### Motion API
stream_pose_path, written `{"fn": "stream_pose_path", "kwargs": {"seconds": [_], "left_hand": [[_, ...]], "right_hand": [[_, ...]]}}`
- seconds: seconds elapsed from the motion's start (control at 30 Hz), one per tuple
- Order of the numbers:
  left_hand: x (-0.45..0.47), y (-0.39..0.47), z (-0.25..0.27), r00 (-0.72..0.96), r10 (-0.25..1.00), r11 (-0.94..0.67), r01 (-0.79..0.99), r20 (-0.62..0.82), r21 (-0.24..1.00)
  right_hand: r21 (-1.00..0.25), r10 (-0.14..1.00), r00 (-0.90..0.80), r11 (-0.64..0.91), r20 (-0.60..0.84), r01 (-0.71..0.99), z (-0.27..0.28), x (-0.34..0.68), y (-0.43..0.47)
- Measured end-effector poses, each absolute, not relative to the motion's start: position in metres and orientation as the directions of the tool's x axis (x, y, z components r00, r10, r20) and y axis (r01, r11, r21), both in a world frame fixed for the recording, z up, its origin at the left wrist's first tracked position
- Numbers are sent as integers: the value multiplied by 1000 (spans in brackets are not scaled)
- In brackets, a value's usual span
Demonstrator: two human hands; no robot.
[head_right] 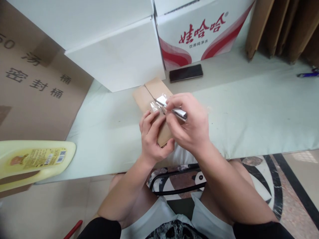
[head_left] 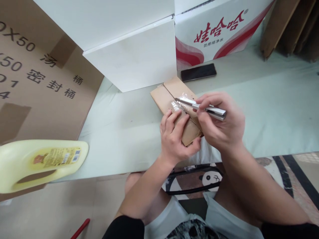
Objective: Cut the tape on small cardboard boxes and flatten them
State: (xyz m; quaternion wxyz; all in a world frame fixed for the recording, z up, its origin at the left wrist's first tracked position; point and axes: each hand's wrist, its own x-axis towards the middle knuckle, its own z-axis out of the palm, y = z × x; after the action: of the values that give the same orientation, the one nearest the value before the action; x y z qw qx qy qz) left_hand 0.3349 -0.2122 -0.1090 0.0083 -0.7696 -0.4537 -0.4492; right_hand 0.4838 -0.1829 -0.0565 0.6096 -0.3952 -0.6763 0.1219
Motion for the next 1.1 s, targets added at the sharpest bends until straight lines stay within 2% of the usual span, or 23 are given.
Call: {"fn": "stream_pose_path", "kwargs": {"seconds": [0.33, 0.9, 1.1], "left_hand": [[338, -212, -110, 152, 684, -604, 667, 713, 437], [335, -212, -111, 181, 688, -586, 710, 703, 391], [336, -211, -113, 171, 696, -591, 689, 697, 421]], "right_hand": [[-614, 669, 3, 681, 743, 399, -54, 481, -184], [-610, 669, -8, 682, 743, 403, -55, 482, -185], [-599, 674, -17, 669, 739, 440, -57, 480, -184]]}}
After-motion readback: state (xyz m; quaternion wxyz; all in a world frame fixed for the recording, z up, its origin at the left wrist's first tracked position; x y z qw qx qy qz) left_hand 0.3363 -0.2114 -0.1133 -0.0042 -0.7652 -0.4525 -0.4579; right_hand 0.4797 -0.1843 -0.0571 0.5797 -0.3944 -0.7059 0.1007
